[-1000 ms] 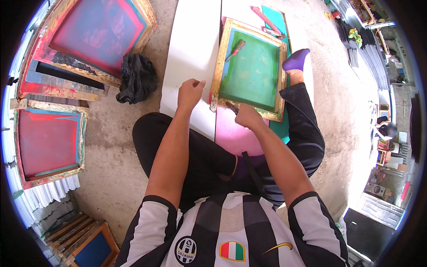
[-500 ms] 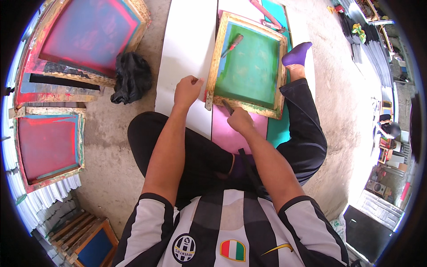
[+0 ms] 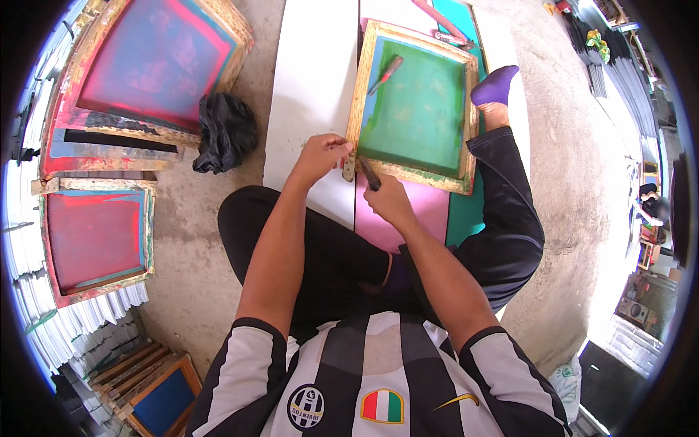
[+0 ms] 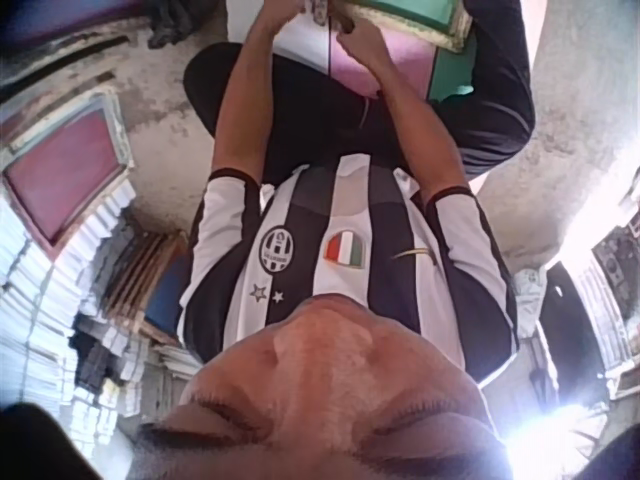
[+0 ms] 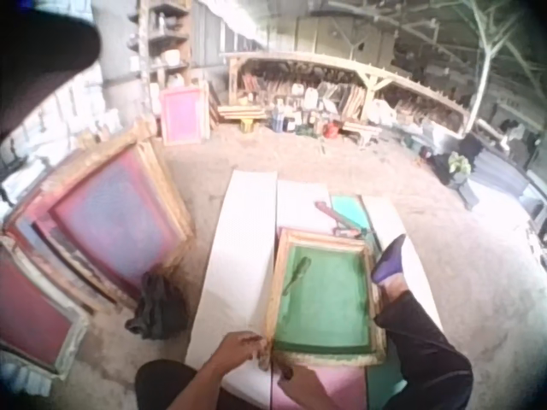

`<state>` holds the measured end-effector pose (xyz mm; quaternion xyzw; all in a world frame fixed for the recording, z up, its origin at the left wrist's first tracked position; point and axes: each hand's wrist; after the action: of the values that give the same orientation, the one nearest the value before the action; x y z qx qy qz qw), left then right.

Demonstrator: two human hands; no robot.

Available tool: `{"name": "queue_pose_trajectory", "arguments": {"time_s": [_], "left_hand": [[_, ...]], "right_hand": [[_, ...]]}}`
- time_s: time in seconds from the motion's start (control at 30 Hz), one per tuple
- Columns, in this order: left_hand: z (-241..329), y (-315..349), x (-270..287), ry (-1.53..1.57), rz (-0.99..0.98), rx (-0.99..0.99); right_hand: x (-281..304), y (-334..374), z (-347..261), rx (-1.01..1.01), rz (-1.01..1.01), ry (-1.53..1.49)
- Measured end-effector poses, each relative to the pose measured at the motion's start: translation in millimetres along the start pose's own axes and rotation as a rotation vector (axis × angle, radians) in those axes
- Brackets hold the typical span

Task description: The person sits on the floor and uses pliers to remove staples from the wooden frame of a screen printing screen. They repeatedly pull staples from the frame edges and place them on the floor.

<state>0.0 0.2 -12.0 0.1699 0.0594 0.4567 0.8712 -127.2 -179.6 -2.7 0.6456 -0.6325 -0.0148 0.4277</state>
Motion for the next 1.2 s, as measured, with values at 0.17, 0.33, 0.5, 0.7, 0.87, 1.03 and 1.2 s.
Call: {"name": "queue_pose_trajectory", "arguments": {"time_s": [0.17,0.33,0.5,0.7,0.87,1.03,1.2], "left_hand": [[9.8,12.1,4.1,0.077,-0.008,0.069],[-4.5,8.6,8.4,0.067,0.05,0.019],[-30.6,0.2,18.7,-0.181,0.392,0.101],[7.2,8.9,12.9,-0.296,0.651,0.204],[-24.0,-3.9,16.8,-0.227,0.608,0.161],[-32.4,-9.1,15.3,-0.188,0.561,0.148],[-33.4,-8.0,13.0,-0.148,0.564,0.12]], "right_hand": [[10.1,-0.9,-40.4,0.058,-0.136,-0.138],[15.0,0.9,-52.1,-0.071,-0.42,-0.39],[1.6,16.2,-25.6,-0.151,-0.381,-0.522],[-20.9,30.4,30.4,-0.273,-0.214,-0.555],[-33.0,31.3,16.3,-0.277,-0.19,-0.655],[-28.1,26.4,3.4,-0.327,-0.187,-0.642],[-31.5,24.5,-3.5,-0.39,-0.156,-0.736]]}}
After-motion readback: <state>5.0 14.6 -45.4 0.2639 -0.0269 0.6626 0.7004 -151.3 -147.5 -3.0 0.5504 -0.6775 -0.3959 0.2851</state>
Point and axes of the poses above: each hand's wrist, its own y-axis away from the middle knuckle, its own x-axis out of the back of the hand, z = x × y, and after that the axes turned 2 degrees about -z, right-handed
